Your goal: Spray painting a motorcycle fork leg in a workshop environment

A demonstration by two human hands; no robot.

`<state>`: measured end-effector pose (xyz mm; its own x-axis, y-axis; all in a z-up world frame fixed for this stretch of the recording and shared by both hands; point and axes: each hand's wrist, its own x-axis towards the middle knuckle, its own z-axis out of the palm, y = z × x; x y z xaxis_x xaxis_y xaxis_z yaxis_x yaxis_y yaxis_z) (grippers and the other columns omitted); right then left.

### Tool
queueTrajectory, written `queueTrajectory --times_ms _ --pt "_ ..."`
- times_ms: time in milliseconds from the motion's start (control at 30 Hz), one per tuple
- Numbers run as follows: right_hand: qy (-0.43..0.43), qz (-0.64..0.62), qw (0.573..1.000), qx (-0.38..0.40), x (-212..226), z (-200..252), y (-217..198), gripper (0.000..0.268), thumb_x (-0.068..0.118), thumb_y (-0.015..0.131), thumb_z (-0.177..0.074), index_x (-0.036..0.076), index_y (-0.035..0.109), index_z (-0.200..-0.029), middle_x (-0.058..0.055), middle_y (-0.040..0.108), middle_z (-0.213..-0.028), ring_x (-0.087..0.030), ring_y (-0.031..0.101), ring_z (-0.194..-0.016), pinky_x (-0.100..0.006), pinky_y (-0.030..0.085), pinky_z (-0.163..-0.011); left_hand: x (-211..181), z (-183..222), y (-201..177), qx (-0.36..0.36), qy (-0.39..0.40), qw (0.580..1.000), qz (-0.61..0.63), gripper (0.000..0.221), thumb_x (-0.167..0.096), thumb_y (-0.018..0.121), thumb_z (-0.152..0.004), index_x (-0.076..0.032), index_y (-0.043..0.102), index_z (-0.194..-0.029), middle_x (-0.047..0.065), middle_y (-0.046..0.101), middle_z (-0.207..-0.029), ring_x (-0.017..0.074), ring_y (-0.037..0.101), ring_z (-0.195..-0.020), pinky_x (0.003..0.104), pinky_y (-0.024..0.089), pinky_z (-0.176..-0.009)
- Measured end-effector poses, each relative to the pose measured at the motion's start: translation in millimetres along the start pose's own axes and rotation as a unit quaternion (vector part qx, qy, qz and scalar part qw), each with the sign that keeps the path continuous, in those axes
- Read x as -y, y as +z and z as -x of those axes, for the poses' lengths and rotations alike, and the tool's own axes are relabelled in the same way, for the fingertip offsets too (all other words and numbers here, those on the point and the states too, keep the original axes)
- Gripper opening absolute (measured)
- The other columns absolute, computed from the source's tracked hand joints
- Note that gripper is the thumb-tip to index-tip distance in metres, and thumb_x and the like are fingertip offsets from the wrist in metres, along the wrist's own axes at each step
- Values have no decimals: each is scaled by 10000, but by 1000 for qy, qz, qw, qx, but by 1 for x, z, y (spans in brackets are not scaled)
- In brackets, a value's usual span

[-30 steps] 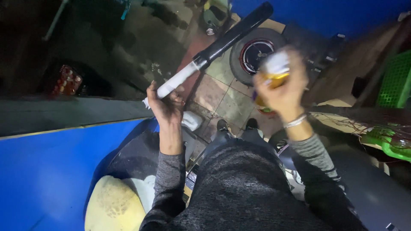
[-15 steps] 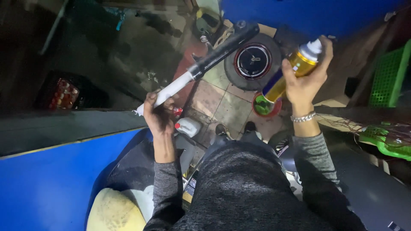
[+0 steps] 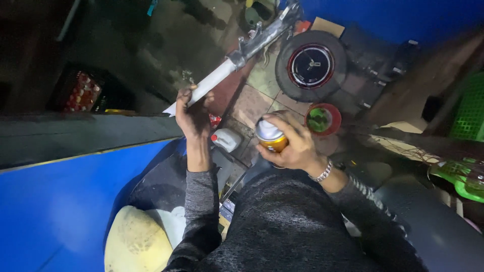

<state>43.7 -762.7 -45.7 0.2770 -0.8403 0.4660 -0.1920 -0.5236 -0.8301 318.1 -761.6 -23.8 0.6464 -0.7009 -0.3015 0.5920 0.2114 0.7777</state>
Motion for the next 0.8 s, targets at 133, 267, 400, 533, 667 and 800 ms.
queueTrajectory --times_ms 133,267,400,533,667,800 --pt "60 73 993 -66 -12 -43 -29 786 409 951 -632 78 645 -1276 -222 699 -1055 -455 712 -973 -516 580 -853 -4 7 1 -29 -1 1000 -5 164 -239 685 -791 -133 655 -914 117 640 -941 317 734 -762 378 677 -738" --pt "15 63 990 -123 -16 -85 -83 675 191 800 -979 88 365 -1485 -234 534 -1417 -397 636 -1223 -446 543 -1049 -12 16 1 -28 -16 998 44 136 -130 677 -825 -16 703 -894 93 685 -1016 295 651 -865 399 618 -709" --pt "-27 72 992 -97 -19 -45 -34 772 251 975 -754 -77 544 -1303 -347 625 -1054 -579 665 -947 -582 549 -823 -8 17 9 -42 -6 999 -19 183 -245 683 -777 -110 685 -900 132 662 -895 294 730 -727 325 667 -681" --pt "-13 37 999 -3 -9 -30 -10 699 349 979 -613 93 728 -1214 -161 726 -1042 -405 736 -925 -458 598 -813 -5 14 7 -35 -15 999 -17 219 -256 678 -785 -91 698 -928 150 669 -877 290 739 -710 322 674 -679" --pt "0 82 990 -111 -47 -66 -56 788 159 949 -794 -60 493 -1399 -351 575 -1242 -595 597 -1124 -630 486 -965 -10 15 3 -24 -36 999 -22 290 -269 682 -793 -44 687 -976 177 660 -864 296 743 -720 316 671 -676" --pt "-22 93 985 -146 -40 -78 -77 806 91 939 -873 -28 426 -1483 -326 569 -1322 -561 623 -1163 -579 500 -981 -11 21 6 -47 -29 998 -11 286 -255 684 -756 -60 708 -964 184 673 -843 298 741 -690 321 677 -668"
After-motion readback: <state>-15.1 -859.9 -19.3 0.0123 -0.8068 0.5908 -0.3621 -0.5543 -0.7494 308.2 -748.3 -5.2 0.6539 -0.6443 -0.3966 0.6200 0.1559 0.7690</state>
